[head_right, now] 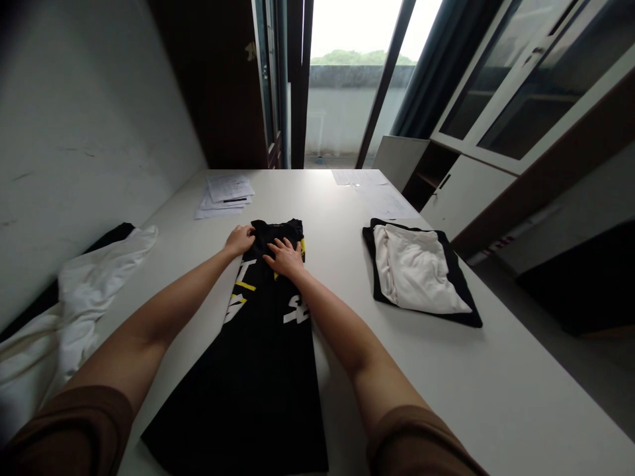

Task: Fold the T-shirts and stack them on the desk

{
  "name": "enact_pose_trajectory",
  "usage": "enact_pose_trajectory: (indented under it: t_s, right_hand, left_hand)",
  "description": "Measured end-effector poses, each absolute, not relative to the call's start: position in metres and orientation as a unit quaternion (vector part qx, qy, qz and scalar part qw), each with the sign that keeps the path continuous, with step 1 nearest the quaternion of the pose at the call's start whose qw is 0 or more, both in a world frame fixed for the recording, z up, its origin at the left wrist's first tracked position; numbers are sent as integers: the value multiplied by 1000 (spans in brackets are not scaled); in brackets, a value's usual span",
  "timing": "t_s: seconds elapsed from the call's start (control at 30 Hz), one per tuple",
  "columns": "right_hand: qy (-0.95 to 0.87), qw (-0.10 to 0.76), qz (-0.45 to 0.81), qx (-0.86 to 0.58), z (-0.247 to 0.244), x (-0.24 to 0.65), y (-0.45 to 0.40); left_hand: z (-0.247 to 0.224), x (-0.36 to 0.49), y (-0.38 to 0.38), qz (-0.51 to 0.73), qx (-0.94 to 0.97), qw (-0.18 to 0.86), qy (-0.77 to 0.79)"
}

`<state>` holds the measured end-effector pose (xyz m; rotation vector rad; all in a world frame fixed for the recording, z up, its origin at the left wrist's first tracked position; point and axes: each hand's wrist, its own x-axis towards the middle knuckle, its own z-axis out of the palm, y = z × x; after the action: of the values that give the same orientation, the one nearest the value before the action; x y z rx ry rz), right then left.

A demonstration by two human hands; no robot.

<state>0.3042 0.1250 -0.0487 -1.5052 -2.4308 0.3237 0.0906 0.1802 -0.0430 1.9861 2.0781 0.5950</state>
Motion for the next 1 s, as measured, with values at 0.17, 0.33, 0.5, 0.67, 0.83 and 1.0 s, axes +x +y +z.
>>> enact_pose_trajectory:
  t_s: [0.17, 0.33, 0.5, 0.67, 0.83, 1.0]
  right_hand:
    - [-835, 146, 131, -515, -51, 299, 134]
    - [-747, 263, 97, -603, -49, 326, 147]
    - [-682, 278, 97, -669, -56, 361, 175]
    - [-740, 260, 112, -610, -65, 354, 198]
    - [-748, 300, 116, -581, -68, 353, 224]
    - [-705, 391, 87, -586, -72, 359, 247]
  left_hand:
    - [-41, 95, 162, 129, 628, 105, 760]
    - [-41, 101, 169, 153, 633, 144, 745]
    - [-49, 102, 173, 159, 705, 107, 683]
    - [-51, 107, 175, 121, 717, 73, 683]
    - [-41, 105, 190, 92, 728, 39, 678]
    - [-34, 113, 212, 144, 706, 17, 694]
